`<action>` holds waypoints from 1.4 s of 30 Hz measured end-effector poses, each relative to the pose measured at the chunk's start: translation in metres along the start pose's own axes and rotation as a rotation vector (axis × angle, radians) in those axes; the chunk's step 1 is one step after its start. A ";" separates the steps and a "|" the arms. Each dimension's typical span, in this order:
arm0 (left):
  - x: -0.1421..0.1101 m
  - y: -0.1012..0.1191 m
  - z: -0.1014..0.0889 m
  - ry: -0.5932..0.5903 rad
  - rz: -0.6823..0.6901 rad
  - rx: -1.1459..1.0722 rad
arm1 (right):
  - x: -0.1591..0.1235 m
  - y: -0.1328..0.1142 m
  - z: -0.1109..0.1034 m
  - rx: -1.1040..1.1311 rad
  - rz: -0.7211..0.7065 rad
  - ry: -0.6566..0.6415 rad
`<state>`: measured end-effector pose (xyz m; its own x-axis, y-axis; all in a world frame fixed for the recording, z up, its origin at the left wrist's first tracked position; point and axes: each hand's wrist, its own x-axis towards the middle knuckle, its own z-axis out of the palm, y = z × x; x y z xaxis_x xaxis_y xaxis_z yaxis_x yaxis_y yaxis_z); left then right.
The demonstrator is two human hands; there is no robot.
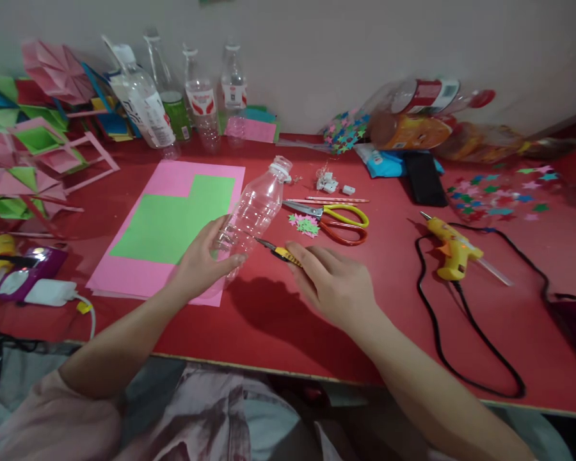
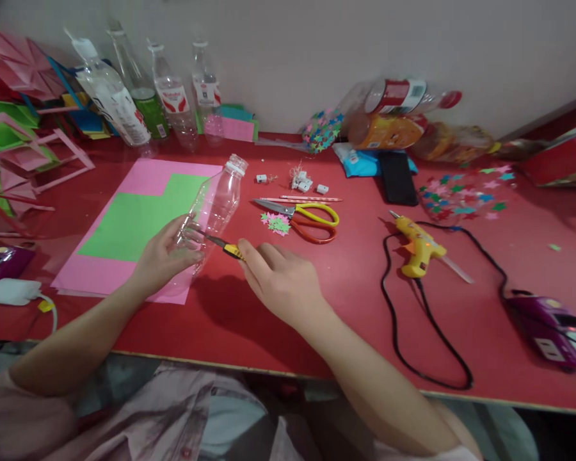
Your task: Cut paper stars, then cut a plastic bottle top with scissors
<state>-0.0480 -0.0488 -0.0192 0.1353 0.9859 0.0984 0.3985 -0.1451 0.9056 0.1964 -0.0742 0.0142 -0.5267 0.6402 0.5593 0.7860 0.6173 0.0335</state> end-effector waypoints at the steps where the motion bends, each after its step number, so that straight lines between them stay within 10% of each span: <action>1: 0.000 0.001 0.000 0.001 -0.020 -0.019 | 0.000 0.000 0.000 -0.014 0.005 -0.002; 17: 0.002 0.021 0.004 -0.033 -0.205 -0.117 | 0.003 -0.009 -0.007 0.006 0.160 -0.218; 28: 0.005 0.014 -0.005 -0.107 -0.092 0.418 | 0.006 -0.006 -0.012 0.219 0.267 -0.412; 42: 0.002 0.020 -0.004 -0.082 -0.178 0.489 | 0.007 -0.008 -0.008 0.167 0.278 -0.543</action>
<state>-0.0437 -0.0497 0.0014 0.0897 0.9919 -0.0898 0.7956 -0.0172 0.6055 0.1887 -0.0786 0.0245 -0.4336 0.9007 0.0271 0.8791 0.4295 -0.2068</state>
